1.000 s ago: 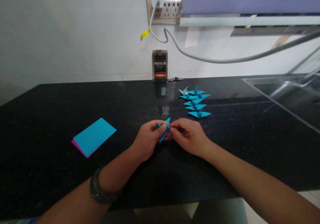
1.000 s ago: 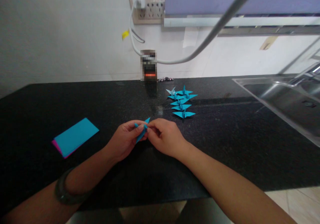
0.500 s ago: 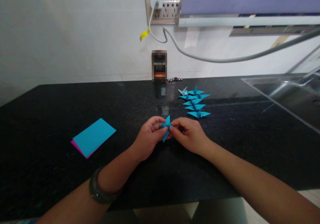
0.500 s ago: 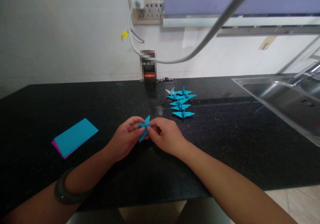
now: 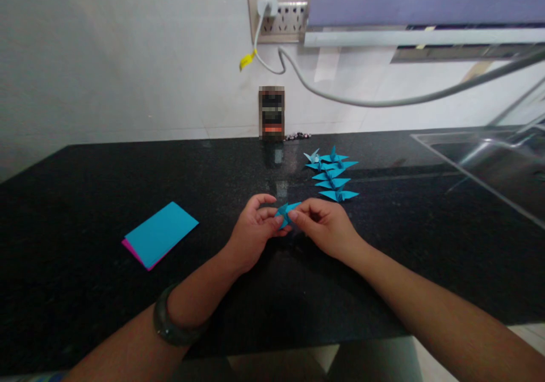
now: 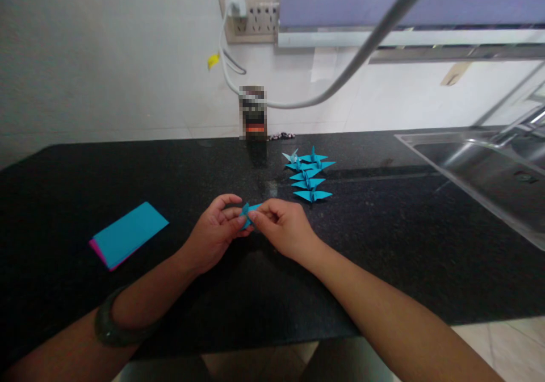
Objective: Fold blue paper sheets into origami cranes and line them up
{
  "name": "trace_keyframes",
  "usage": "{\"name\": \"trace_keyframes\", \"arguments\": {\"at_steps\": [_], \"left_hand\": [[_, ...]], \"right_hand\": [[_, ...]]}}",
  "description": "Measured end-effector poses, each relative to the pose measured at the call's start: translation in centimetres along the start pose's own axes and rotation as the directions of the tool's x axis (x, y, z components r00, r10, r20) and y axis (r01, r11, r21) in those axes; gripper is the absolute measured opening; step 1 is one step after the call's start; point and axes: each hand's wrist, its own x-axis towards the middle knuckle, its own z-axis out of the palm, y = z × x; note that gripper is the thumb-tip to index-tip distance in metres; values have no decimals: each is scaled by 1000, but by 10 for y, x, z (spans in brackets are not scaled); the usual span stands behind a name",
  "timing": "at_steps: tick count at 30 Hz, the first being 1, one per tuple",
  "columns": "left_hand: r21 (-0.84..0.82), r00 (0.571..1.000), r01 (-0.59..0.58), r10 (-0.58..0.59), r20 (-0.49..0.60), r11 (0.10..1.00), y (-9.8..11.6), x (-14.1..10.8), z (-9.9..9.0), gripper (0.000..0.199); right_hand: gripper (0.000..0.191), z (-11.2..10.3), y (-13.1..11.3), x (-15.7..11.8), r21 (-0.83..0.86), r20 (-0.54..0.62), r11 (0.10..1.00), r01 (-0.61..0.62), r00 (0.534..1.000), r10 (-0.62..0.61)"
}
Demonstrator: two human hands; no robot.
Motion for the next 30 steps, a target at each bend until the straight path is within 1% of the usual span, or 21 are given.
{"name": "trace_keyframes", "arguments": {"at_steps": [2, 3, 4, 5, 7, 8, 9, 11, 13, 15, 19, 22, 27, 30], "left_hand": [[18, 1000, -7, 7, -14, 1000, 0, 0, -1, 45], [27, 1000, -9, 10, -11, 1000, -1, 0, -1, 45], [35, 1000, -10, 11, -2, 999, -1, 0, -2, 45], [41, 1000, -9, 9, 8, 999, -1, 1, -2, 45], [49, 1000, 0, -1, 17, 999, -2, 1, -2, 47], [56, 1000, 7, -7, 6, 998, -2, 1, -2, 48], [77, 1000, 15, -14, -15, 997, -2, 1, -2, 47], [176, 997, 34, -21, -75, 984, -2, 1, -3, 35], [312, 994, 46, -13, -106, 949, -1, 2, -3, 23], [397, 995, 40, -1, -97, 917, 1, 2, -2, 22], [375, 996, 33, 2, -92, 927, 3, 1, -1, 20], [353, 996, 42, -9, -94, 935, 3, 0, -1, 20], [351, 997, 58, -33, -75, 935, -2, 2, -4, 24], [306, 996, 75, -56, -71, 949, -4, 3, -5, 25]], "right_hand": [[30, 0, 2, 4, 142, -62, 976, -163, 983, 173], [33, 0, 3, 6, 216, -62, 950, -225, 968, 244], [36, 1, 5, 7, 278, -10, 918, -282, 955, 296], [37, 1, 6, 8, 326, 68, 885, -331, 942, 328], [36, 4, 9, 8, 379, 221, 835, -398, 915, 336], [34, 5, 10, 7, 392, 260, 824, -408, 909, 327], [31, 6, 10, 7, 401, 269, 822, -405, 910, 317], [26, 8, 11, 6, 406, 232, 829, -385, 921, 314], [24, 8, 10, 6, 412, 200, 826, -384, 923, 329], [25, 7, 9, 6, 448, 196, 795, -409, 912, 359], [25, 5, 7, 7, 553, 250, 687, -471, 881, 403], [25, 4, 5, 7, 599, 275, 621, -505, 859, 433], [26, 3, 6, 8, 644, 296, 564, -517, 848, 441], [26, 4, 7, 9, 660, 300, 547, -515, 848, 436]]}}
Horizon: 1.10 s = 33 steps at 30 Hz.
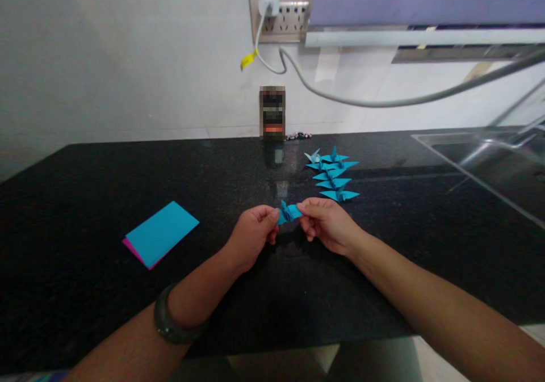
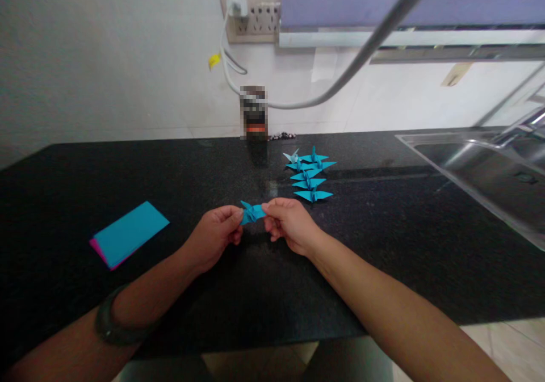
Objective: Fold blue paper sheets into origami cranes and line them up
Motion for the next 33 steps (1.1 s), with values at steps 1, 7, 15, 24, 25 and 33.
{"name": "trace_keyframes", "arguments": {"at_steps": [1, 7, 15, 24, 25, 33], "left_hand": [[-25, 1000, 9, -9, 5, 1000, 0, 0, 0, 26], [-135, 998, 53, -49, 32, 989, 1, 0, 2, 29], [-235, 994, 107, -95, 61, 966, 2, -1, 3, 28], [-249, 992, 120, -106, 68, 961, 4, -2, 3, 28], [-243, 992, 123, -109, 71, 962, 4, -2, 3, 29], [-255, 989, 141, -124, 83, 957, 2, 0, 2, 33]], "right_hand": [[26, 0, 0, 0, 6, 2, 1000, -1, 1000, 1], [27, 0, 0, 0, 42, 10, 999, -14, 1000, 14], [24, -1, 0, 1, 66, 8, 997, -25, 1000, 24], [22, -3, 1, 1, 90, 9, 996, -29, 1000, 28], [22, -3, 1, 1, 91, 8, 995, -32, 999, 31], [20, -5, 1, 4, 114, 0, 992, -44, 999, 44]]}}
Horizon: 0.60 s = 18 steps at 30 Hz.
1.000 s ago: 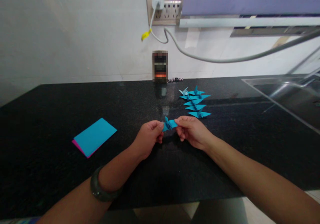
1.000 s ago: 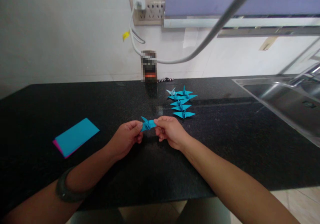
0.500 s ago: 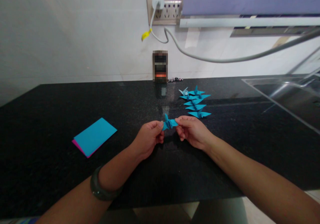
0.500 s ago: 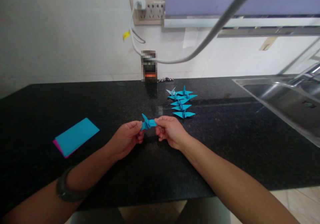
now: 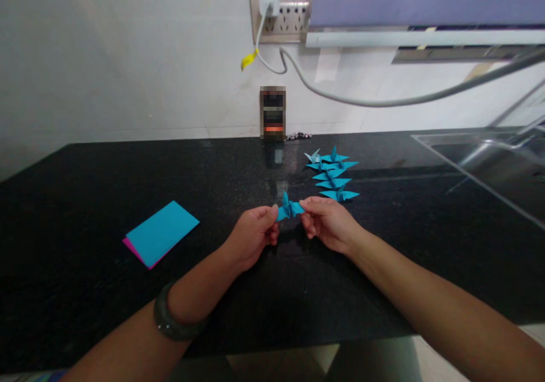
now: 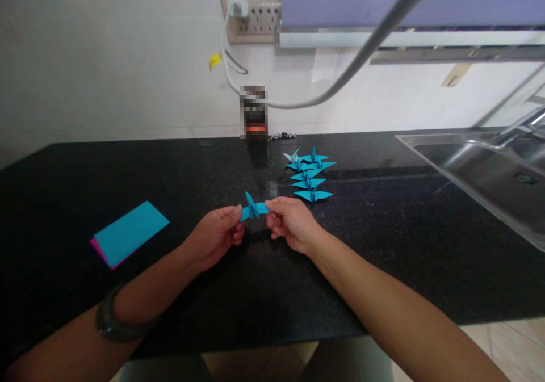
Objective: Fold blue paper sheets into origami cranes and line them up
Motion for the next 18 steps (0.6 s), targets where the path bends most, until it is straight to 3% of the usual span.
{"name": "trace_keyframes", "arguments": {"at_steps": [5, 12, 18], "left_hand": [[-32, 1000, 2, -2, 11, 999, 0, -1, 0, 34], [-49, 993, 41, -36, 109, 998, 2, -1, -2, 31], [-181, 989, 47, -21, 144, 982, 2, -2, -1, 31]], "right_hand": [[19, 0, 0, 0, -2, 4, 1000, -7, 1000, 7], [13, 0, -2, 0, -31, -6, 999, -41, 999, 41], [14, 3, -5, -5, 176, 93, 967, -184, 981, 169]]}}
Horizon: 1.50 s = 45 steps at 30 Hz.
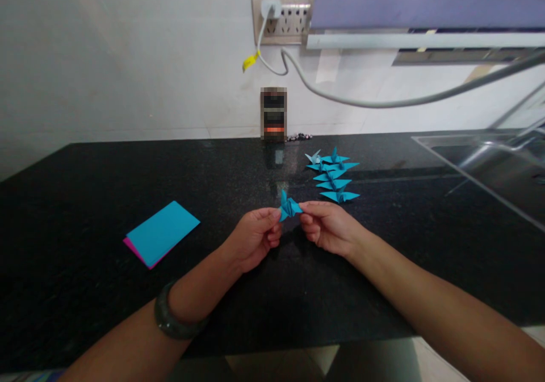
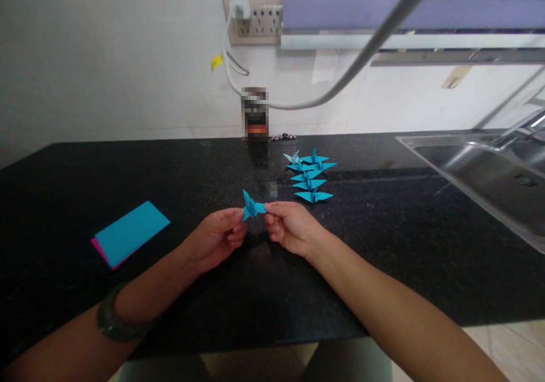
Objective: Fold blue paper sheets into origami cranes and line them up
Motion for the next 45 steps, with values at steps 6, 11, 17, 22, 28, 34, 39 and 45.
{"name": "trace_keyframes", "arguments": {"at_steps": [6, 11, 17, 22, 28, 34, 39, 45], "left_hand": [[56, 999, -2, 0, 36, 998, -3, -1, 3, 29], [102, 999, -11, 6, 44, 995, -4, -1, 1, 24], [45, 999, 18, -20, 45, 999, -1, -3, 2, 26], [0, 997, 16, -16, 79, 1000, 1, -5, 4, 30], [-103, 991, -8, 22, 134, 995, 1, -6, 5, 34], [-159, 987, -26, 50, 151, 987, 2, -9, 7, 30], [-212, 990, -42, 68, 120, 976, 1, -11, 8, 32], [-262, 995, -82, 94, 33, 962, 6, -9, 8, 32]], "right_hand": [[16, 7, 0, -5, 79, 28, 996, -37, 999, 35], [11, 6, -5, -9, -21, 55, 994, -107, 993, 108], [8, 2, -4, -12, -193, 171, 978, -84, 978, 118], [15, 3, -2, -11, -177, 200, 983, -47, 976, 83], [15, 4, -2, -10, -13, 208, 990, -140, 968, 140], [12, 4, -1, -11, -9, 226, 990, -139, 964, 137], [12, 5, 0, -10, -3, 219, 991, -134, 967, 131], [15, 2, -2, -8, 0, 170, 996, -94, 981, 93]]}}
